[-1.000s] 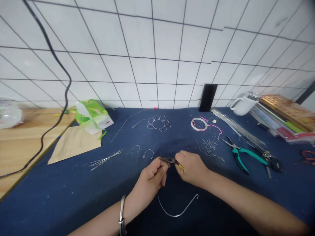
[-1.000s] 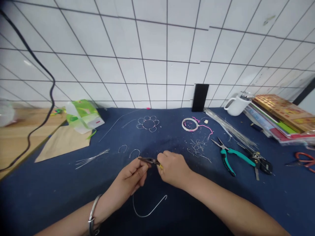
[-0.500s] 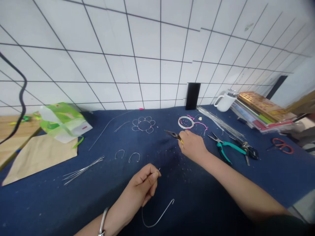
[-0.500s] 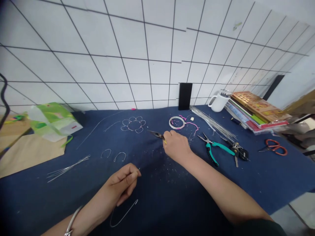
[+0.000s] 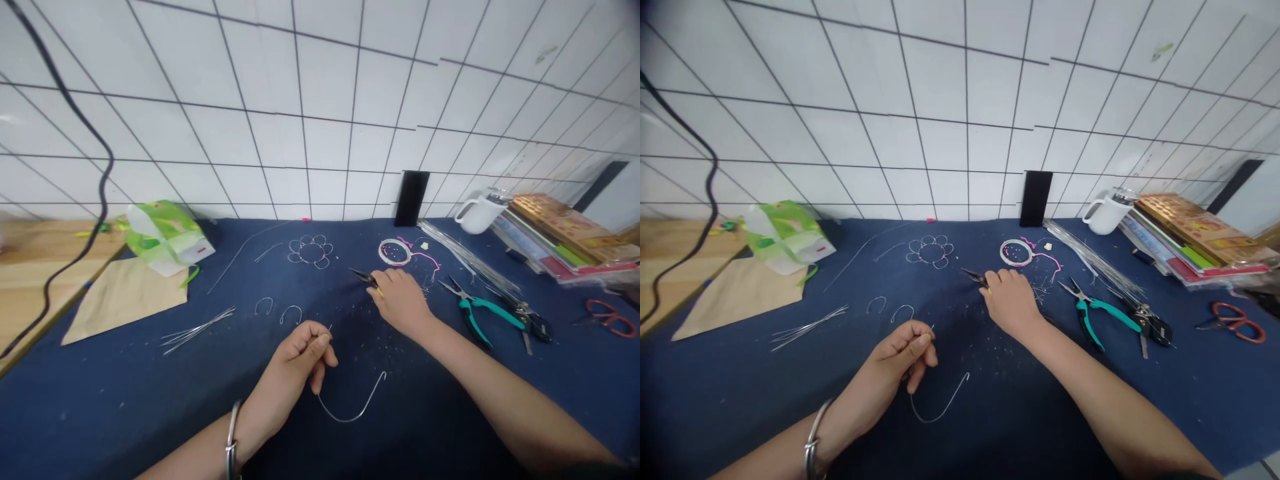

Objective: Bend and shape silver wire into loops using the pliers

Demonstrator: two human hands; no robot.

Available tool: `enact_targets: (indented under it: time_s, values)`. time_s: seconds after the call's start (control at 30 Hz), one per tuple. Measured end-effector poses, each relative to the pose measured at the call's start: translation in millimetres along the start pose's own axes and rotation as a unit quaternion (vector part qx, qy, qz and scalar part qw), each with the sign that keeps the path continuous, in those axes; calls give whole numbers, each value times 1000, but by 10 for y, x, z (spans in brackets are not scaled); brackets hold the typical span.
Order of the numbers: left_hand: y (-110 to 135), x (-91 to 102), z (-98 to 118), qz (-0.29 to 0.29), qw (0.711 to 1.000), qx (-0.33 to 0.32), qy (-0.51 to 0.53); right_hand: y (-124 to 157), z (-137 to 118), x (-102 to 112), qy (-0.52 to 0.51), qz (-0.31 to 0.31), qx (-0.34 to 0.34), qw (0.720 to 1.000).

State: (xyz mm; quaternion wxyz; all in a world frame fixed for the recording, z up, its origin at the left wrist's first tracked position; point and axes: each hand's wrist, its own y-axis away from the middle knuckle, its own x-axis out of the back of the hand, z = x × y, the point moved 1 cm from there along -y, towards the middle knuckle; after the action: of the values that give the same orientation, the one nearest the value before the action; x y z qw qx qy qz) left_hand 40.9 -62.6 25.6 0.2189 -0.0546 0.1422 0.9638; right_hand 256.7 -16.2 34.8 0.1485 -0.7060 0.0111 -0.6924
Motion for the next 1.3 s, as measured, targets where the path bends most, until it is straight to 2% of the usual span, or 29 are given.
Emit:
enact_targets:
  time_s: [0.2, 0.37, 0.53, 0.77, 0.97, 1.3]
  values:
    - [-3, 25, 9, 4, 1000, -9, 13, 50, -125, 62, -51, 6, 49, 997]
    - [-10, 48, -2, 25, 998, -34, 39, 170, -258, 66, -183, -50, 113, 975]
    - [-23, 77, 8, 36, 996, -37, 76, 280, -392, -1, -230, -48, 149, 960]
    - [-36, 87, 8, 33, 995, -38, 86, 287, -441, -35, -235, -43, 165, 957]
    - [-32, 83, 14, 36, 994, -47, 87, 291, -413, -52, -218, -17, 143, 965]
    - [-19, 80, 20, 25, 994, -38, 101, 314, -416, -130, -166, -29, 164, 972]
